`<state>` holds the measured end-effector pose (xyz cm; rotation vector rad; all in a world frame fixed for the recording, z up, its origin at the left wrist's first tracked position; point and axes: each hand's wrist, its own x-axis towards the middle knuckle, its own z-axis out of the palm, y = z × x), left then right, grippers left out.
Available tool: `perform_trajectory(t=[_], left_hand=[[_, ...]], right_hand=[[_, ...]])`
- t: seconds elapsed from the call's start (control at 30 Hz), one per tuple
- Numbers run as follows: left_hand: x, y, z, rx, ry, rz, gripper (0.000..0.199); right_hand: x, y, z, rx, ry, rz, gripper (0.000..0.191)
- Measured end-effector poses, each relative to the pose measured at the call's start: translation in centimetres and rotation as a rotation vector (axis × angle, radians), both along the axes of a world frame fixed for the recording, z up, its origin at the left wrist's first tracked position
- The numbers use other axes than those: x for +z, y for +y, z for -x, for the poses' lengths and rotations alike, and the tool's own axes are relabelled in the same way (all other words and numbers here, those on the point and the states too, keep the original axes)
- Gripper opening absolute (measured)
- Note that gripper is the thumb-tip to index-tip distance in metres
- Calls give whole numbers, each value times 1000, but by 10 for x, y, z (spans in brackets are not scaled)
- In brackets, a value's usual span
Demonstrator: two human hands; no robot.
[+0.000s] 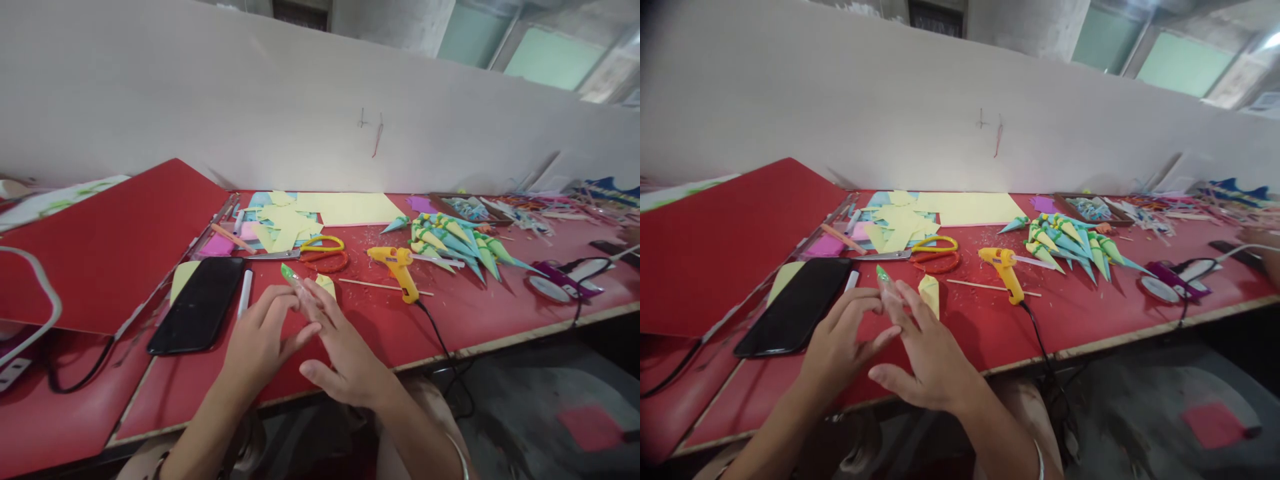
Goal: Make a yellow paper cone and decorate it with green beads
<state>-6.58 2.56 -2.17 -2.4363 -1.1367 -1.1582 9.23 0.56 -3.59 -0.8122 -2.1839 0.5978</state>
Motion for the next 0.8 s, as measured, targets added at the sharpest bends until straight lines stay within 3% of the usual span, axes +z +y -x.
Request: perform_trajectory(t=[0.07, 0.17, 0.37, 0.43, 0.6, 0.7, 0.8], left_hand=[[0, -2, -2, 22, -25, 5, 8], [1, -4, -6, 61, -98, 50, 14], [3, -2, -4, 129, -129, 298, 22], [3, 0, -3, 107, -27, 226, 27], [0, 2, -2, 133, 208, -122, 34], [-2, 1, -6, 84, 250, -124, 37], [-4, 0, -11, -53, 264, -39, 38]], right_hand=[[1, 1, 0, 18, -5, -19, 73], [1, 2, 2, 7, -70, -79, 75], [-6, 6, 1, -152, -238, -189, 72], [-9, 7, 1, -189, -260, -221, 70], [-8, 7, 2, -236, -264, -219, 71], [-6, 6, 2, -262, -246, -155, 75], [-5, 6, -1, -254, -214, -62, 73]])
